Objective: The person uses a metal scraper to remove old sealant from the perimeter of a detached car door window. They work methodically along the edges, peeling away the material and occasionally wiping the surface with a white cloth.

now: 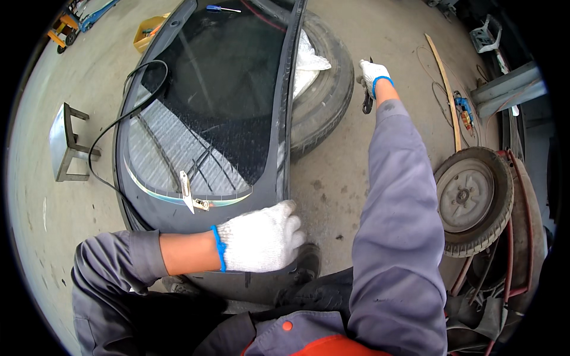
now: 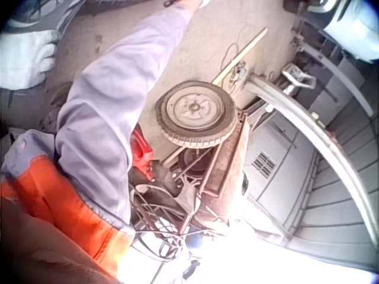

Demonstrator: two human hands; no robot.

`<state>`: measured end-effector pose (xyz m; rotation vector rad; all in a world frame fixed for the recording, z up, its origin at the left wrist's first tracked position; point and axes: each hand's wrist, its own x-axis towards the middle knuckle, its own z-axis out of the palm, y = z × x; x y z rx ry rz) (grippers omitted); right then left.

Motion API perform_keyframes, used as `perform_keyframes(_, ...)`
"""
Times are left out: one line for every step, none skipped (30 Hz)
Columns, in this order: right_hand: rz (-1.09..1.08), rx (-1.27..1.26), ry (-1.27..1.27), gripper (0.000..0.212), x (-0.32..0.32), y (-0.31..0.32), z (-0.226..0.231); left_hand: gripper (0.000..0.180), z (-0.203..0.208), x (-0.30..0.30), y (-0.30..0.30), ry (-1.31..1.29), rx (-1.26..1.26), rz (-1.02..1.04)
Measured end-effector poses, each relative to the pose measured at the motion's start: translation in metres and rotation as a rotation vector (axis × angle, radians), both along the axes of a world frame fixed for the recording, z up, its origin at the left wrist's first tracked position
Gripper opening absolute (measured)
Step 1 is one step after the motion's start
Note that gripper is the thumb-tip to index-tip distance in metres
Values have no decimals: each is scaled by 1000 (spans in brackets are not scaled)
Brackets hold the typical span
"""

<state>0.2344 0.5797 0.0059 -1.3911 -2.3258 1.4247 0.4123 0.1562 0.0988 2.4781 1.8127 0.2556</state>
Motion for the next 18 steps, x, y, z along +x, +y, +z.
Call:
perform_keyframes(-1,-2,-8,45,0,-2,2,12,-7,2,0,-16,38,11)
perform_keyframes(-9,-2,-17,44,2,0,2,12,-7,3,3,-35,77,17)
perform_keyframes(-14,1,-11,44,4,1,2,11,-6,2,3,-13,56,-10)
perform_keyframes(-3,9,-2,44,4,3,2,11,-4,1,5,10,35,-38)
perform_keyframes(11,14,8,43,2,4,3,11,-5,1,7,4,30,-30)
perform_keyframes(25,19,18,42,2,4,1,11,-8,1,8,-1,25,-21)
perform_keyframes(27,29,11,41,2,4,0,11,-9,0,8,-7,20,-13)
perform_keyframes(30,24,11,41,1,3,1,11,-10,-1,8,-39,37,-7)
perform_keyframes(33,19,11,41,0,2,1,11,-11,-2,7,-70,53,0)
perform_keyframes(36,13,11,41,-1,1,2,11,-12,-3,5,-101,70,7)
perform_keyframes(45,14,-7,40,-3,0,3,11,-11,-4,4,-93,50,32)
perform_keyframes(38,12,6,40,-3,0,4,12,-7,-4,3,-85,31,58)
perform_keyframes(31,10,19,40,-3,-1,4,13,-5,-5,2,-77,11,85)
perform_keyframes(24,9,33,40,-3,-2,5,15,-5,-8,0,-68,24,135)
perform_keyframes(33,9,33,41,-2,-4,6,18,-5,-12,-1,-60,38,186)
perform_keyframes(28,3,36,41,-1,-6,6,21,-6,-16,-2,-51,51,236)
perform_keyframes(23,0,41,41,0,-5,7,29,-6,-21,-2,-73,14,281)
perform_keyframes(18,-2,46,41,1,-3,7,30,-5,-24,-4,-105,11,297)
